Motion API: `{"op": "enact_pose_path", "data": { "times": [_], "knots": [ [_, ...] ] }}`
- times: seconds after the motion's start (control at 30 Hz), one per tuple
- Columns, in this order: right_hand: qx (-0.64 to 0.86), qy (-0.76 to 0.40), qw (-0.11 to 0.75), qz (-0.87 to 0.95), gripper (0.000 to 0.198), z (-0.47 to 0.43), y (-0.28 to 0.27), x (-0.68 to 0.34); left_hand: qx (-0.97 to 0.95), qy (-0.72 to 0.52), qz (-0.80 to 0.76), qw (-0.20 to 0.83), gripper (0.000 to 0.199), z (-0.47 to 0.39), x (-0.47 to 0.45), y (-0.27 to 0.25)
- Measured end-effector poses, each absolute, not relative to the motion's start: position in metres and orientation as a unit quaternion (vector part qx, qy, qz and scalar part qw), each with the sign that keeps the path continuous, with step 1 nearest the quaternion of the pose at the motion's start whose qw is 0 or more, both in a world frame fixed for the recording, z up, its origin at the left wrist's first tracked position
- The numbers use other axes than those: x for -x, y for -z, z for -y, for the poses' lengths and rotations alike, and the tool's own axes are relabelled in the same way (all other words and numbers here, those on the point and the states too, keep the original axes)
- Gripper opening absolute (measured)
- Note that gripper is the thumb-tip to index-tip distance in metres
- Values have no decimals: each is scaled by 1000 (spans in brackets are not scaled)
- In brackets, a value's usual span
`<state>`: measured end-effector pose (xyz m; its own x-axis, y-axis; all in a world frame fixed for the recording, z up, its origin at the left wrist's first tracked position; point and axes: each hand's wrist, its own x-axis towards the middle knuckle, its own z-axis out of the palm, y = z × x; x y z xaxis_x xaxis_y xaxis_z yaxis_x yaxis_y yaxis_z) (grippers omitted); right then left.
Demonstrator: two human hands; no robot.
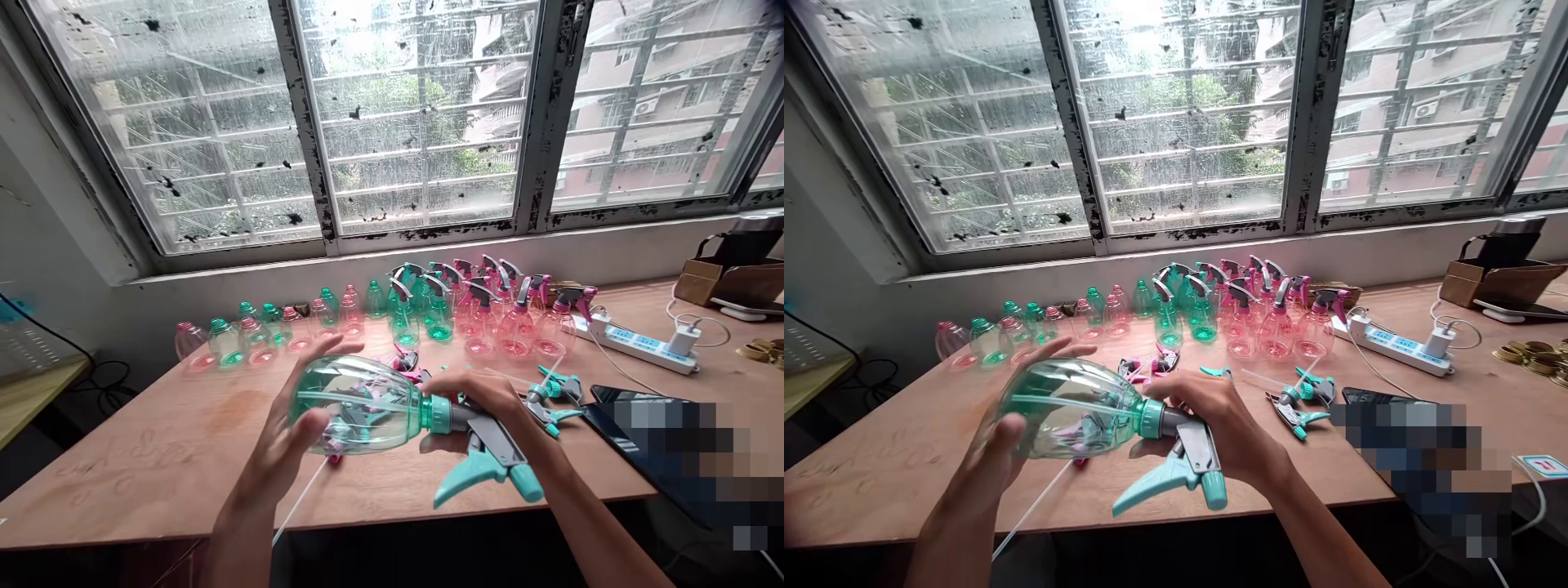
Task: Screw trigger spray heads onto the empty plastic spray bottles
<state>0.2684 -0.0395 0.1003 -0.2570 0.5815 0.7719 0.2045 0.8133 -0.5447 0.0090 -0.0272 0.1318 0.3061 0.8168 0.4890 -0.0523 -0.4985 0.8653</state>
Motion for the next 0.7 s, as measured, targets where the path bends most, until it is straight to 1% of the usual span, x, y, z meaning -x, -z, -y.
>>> {"op": "enact_pose_path", "data": {
  "times": [0.07, 0.1, 0.17, 0.23, 0.33, 0.4, 0.47, 0.53, 0.63, 0.7],
  "knots": [
    [242, -194, 612, 728, 43, 39, -94, -262, -669, -541, -279, 427, 58, 25, -15, -128],
    [236, -224, 637, 700, 41, 37, -90, -258, -659, -553, -274, 430, 54, 23, -18, -126],
    [228, -294, 669, 644, 33, 32, -84, -251, -650, -581, -272, 408, 54, 21, -26, -119],
    [228, -367, 682, 590, 28, 26, -81, -245, -654, -613, -282, 341, 51, 19, -33, -114],
    [209, -440, 684, 543, 33, 19, -81, -240, -688, -647, -263, 200, 42, 18, -40, -108],
    [199, -466, 672, 540, 33, 19, -81, -240, -708, -656, -226, 133, 42, 18, -42, -106],
    [207, -471, 665, 541, 30, 22, -83, -243, -720, -657, -195, 109, 46, 19, -41, -106],
    [219, -461, 659, 552, 28, 24, -86, -250, -740, -636, -190, 106, 48, 20, -39, -108],
    [264, -399, 666, 573, 28, 18, -98, -270, -798, -519, -290, 99, 60, 20, -35, -111],
    [323, -312, 691, 566, 31, 4, -112, -288, -823, -422, -365, 108, 70, 17, -31, -113]
  ]
}}
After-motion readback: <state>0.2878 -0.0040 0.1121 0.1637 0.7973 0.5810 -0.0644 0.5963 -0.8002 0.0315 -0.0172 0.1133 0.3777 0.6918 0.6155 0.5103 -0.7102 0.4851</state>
